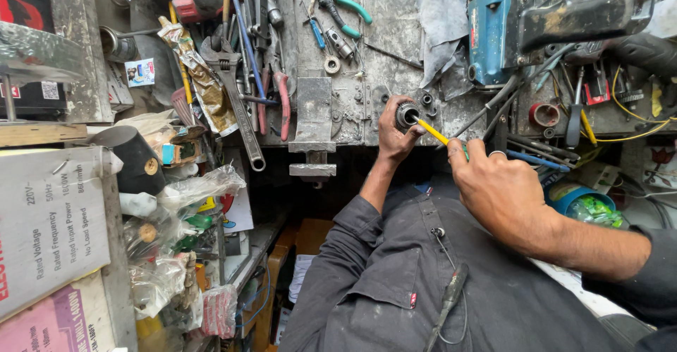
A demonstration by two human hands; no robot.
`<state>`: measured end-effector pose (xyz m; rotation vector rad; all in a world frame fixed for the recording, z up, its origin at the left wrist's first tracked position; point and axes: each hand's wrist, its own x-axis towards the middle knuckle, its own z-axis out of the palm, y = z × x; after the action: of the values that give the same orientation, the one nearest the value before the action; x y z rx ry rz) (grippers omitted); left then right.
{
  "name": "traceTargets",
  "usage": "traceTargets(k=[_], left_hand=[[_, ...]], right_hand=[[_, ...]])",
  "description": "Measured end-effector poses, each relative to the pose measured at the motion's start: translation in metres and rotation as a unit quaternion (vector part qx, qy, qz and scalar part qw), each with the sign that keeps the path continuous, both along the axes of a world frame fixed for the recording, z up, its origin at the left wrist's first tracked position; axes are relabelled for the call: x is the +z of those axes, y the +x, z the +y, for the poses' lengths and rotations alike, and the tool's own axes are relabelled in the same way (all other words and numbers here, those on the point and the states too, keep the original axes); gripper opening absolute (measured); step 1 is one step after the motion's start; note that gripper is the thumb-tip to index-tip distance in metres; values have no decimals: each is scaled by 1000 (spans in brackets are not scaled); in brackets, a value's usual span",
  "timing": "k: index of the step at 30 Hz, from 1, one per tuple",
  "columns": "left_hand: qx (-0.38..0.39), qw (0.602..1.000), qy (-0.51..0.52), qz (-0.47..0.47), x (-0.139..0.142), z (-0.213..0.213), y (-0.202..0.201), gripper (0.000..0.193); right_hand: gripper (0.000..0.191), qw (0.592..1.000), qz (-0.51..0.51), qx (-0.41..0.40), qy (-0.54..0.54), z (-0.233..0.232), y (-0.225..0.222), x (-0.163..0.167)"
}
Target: The person works on a cylindrical metal drill chuck at a cluttered workbench, turning and fitting its internal components by hand, using a screwdriver to work inside the chuck, and wiping the assembly with a cloth. They hold the chuck up and continue manipulating its parts throughout the episode.
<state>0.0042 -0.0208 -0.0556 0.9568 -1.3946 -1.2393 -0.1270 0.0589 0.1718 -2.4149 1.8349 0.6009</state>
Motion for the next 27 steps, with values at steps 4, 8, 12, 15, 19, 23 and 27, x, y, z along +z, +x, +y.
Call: traceTargets(k=[4,8,12,15,19,23,27], left_hand=[[5,1000,-3,4,-1,1,-1,83],[9,1000,-13,7,1,0,0,81],[3,1000,-8,7,3,-1,0,81],[7,1000,-30,-1,3,-1,0,81],[5,1000,-29,11,0,0,-1,81],[1,999,-32,10,-1,1,0,81],[1,999,-41,1,0,1,0,82]], right_hand=[[49,1000,3,2,3,-1,1,0],[49,1000,15,4,1,-3,3,-1],[49,1000,3,-3,-2,-2,6,-1],[49,1000,6,-12,3,0,8,-1],[50,1000,4,-16,9,4,9,-2],[50,1000,-4,-16,-2,6,10,-3],[47,1000,5,-16,-10,7,12,-3]])
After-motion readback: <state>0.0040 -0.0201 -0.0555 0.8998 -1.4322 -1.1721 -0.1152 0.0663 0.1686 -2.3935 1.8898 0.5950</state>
